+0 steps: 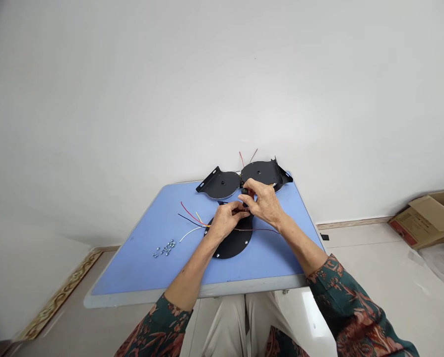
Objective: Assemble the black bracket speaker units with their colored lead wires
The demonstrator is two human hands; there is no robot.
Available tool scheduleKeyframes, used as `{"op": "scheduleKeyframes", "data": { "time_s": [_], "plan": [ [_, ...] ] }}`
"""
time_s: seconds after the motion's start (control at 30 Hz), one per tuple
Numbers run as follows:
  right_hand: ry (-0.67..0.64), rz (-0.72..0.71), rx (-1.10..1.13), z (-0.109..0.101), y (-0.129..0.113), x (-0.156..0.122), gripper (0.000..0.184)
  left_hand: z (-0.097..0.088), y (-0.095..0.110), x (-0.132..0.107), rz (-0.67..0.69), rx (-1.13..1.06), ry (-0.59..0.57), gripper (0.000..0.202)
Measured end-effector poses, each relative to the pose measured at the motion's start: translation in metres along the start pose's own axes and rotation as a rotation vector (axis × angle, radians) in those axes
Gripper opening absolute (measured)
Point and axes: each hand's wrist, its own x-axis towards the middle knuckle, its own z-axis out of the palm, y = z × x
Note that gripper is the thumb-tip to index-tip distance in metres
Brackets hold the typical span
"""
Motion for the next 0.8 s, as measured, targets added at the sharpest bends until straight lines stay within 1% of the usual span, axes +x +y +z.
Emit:
{"op": "scheduleKeyframes", "data": {
  "time_s": [0.1, 0.23, 0.3, 0.43, 0.57, 0.67, 0.8],
  "plan": [
    [0.01, -0.005, -0.007, 0.0008, -0.003, -0.0016, 0.022, -0.0007, 0.0018, 0.0006, -0.002, 0.002, 0.017, 0.01],
    [-0.073, 0.01, 0.132, -0.0006, -0.0062, -0.0036, 0.026, -0.0013, -0.0003, 0.0018, -0.005, -0.035, 0.002, 0.012],
    [-0.092, 0.03, 0.148, -0.0013, -0.006, -0.0035, 0.026, -0.0012, -0.0016, 0.0021, -0.006, -0.046, -0.007, 0.012],
    [-0.02, 0.045, 0.001, 0.0007, -0.0045, -0.0019, 0.028, 0.0001, -0.0021, 0.002, -0.009, -0.018, -0.016, 0.013],
    [0.008, 0.03, -0.075, 0.0051, -0.0065, -0.0023, 0.026, 0.0009, -0.0007, 0.0011, -0.012, -0.005, 0.023, 0.008],
    [-0.017, 0.016, -0.02, 0.0041, -0.0092, -0.0034, 0.022, -0.0002, 0.0011, 0.0006, -0.022, -0.012, 0.04, 0.011],
    [-0.095, 0.029, 0.141, -0.0019, -0.0101, -0.0032, 0.027, -0.0023, 0.0026, 0.0009, -0.003, -0.032, 0.012, 0.014]
  ]
}}
